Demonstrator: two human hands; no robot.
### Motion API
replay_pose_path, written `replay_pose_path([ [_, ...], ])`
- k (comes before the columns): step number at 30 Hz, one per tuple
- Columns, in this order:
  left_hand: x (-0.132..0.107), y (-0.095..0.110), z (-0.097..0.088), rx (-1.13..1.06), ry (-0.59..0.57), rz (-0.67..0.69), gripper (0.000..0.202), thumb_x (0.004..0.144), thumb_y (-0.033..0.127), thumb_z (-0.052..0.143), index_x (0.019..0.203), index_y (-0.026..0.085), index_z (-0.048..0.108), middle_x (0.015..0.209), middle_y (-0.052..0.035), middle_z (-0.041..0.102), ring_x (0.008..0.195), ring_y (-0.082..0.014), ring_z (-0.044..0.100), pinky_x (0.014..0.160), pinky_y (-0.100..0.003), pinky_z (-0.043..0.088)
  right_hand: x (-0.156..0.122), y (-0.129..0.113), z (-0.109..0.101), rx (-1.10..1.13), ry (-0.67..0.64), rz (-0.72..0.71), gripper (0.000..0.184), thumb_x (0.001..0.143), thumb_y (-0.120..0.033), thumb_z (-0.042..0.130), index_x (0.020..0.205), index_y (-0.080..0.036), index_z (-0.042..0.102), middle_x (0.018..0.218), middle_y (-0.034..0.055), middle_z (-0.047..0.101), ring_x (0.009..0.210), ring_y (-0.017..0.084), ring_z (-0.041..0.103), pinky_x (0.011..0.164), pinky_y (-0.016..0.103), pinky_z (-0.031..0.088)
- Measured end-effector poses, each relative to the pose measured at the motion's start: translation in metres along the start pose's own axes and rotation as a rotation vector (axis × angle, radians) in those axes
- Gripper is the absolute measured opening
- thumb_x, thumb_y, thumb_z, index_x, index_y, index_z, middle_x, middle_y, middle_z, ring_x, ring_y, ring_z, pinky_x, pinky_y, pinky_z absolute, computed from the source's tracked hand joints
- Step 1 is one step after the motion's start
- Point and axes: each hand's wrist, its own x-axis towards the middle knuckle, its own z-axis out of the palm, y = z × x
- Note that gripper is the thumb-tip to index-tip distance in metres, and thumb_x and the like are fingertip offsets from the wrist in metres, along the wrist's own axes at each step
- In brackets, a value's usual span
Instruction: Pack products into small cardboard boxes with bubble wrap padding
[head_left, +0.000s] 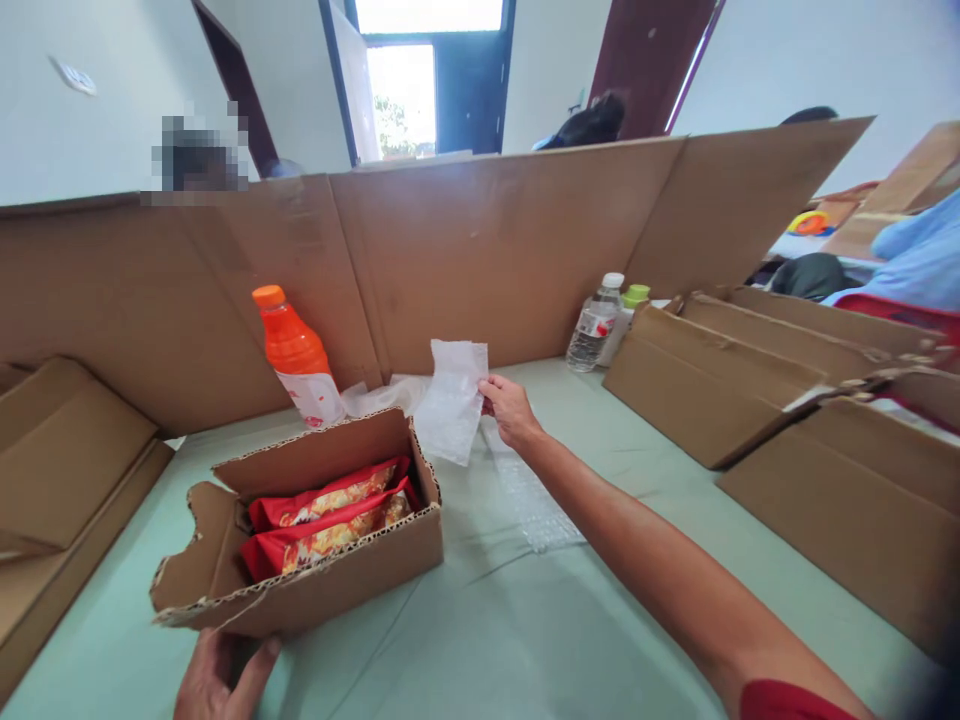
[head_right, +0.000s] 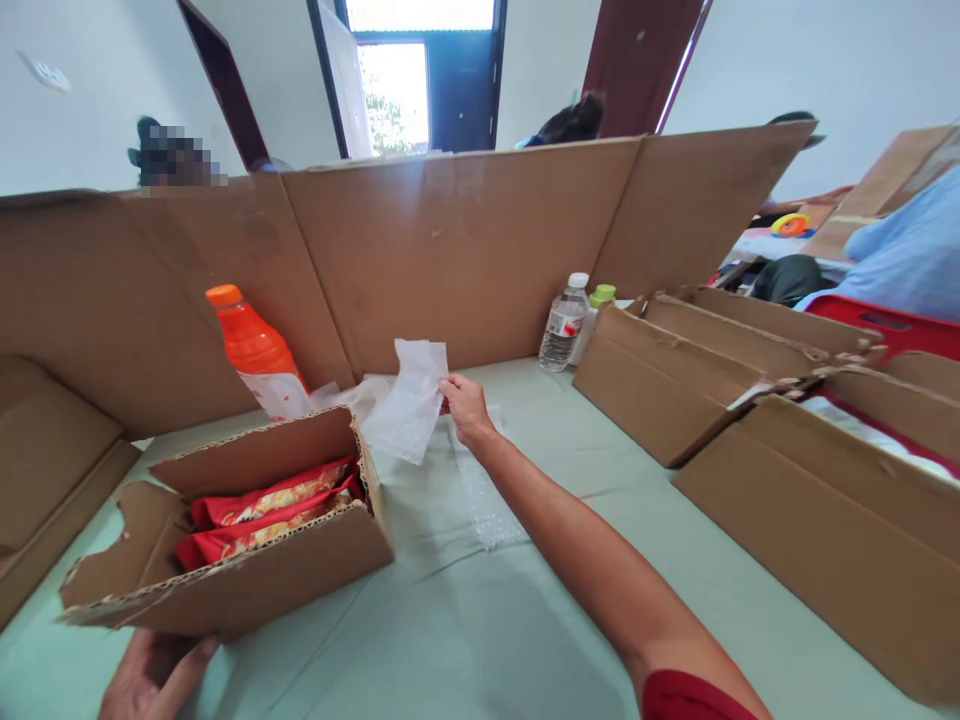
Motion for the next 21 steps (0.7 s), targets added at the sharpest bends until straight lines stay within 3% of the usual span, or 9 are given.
replay_pose_path([
  [6, 0.008, -0.003, 0.005, -0.072, -0.019, 0.089, 0.058, 0.069, 0.061, 0.073, 0.108, 0.02, 0.061, 0.099, -0.0078, 0.073, 0.097, -0.0298, 0.069, 0.083, -0.036, 0.055, 0.016, -0.022, 0.03, 0.037, 0.033, 0.074, 0.033, 0.097, -0.038, 0.063, 0.122, -0.016, 0.062, 0.119, 0.008, 0.066, 0.098, 0.02, 0.067, 0.083, 0.039, 0.059],
  [10, 0.012, -0.008, 0.005, -0.057, -0.029, 0.131, 0.057, 0.072, 0.058, 0.069, 0.113, 0.019, 0.06, 0.103, -0.0082, 0.073, 0.095, -0.0287, 0.069, 0.082, -0.036, 0.055, 0.032, -0.024, 0.039, 0.021, 0.083, 0.121, 0.038, 0.097, -0.037, 0.063, 0.129, -0.017, 0.06, 0.128, 0.0097, 0.062, 0.108, 0.023, 0.065, 0.09, 0.044, 0.057],
  [13, 0.017, -0.014, 0.003, -0.003, -0.078, 0.154, 0.058, 0.073, 0.056, 0.069, 0.116, 0.019, 0.058, 0.102, -0.0084, 0.073, 0.095, -0.029, 0.07, 0.081, -0.037, 0.056, 0.035, -0.027, 0.024, -0.001, 0.128, 0.126, 0.038, 0.097, -0.037, 0.064, 0.129, -0.017, 0.06, 0.129, 0.0098, 0.062, 0.109, 0.023, 0.065, 0.09, 0.044, 0.057],
  [17, 0.019, -0.011, 0.002, 0.014, -0.096, 0.176, 0.055, 0.073, 0.054, 0.068, 0.113, 0.018, 0.058, 0.099, -0.009, 0.073, 0.092, -0.0288, 0.07, 0.078, -0.037, 0.057, 0.016, -0.039, -0.015, -0.043, 0.134, 0.116, 0.036, 0.097, -0.037, 0.063, 0.126, -0.016, 0.061, 0.126, 0.0091, 0.063, 0.105, 0.022, 0.066, 0.087, 0.042, 0.058],
  [21, 0.015, 0.005, 0.001, 0.007, -0.123, 0.21, 0.052, 0.077, 0.048, 0.064, 0.117, 0.016, 0.056, 0.099, -0.0082, 0.071, 0.092, -0.0264, 0.069, 0.078, -0.036, 0.056, -0.028, -0.046, -0.05, -0.084, 0.039, 0.128, 0.022, 0.088, -0.037, 0.07, 0.095, -0.015, 0.068, 0.09, 0.0042, 0.07, 0.078, 0.016, 0.065, 0.07, 0.03, 0.056],
])
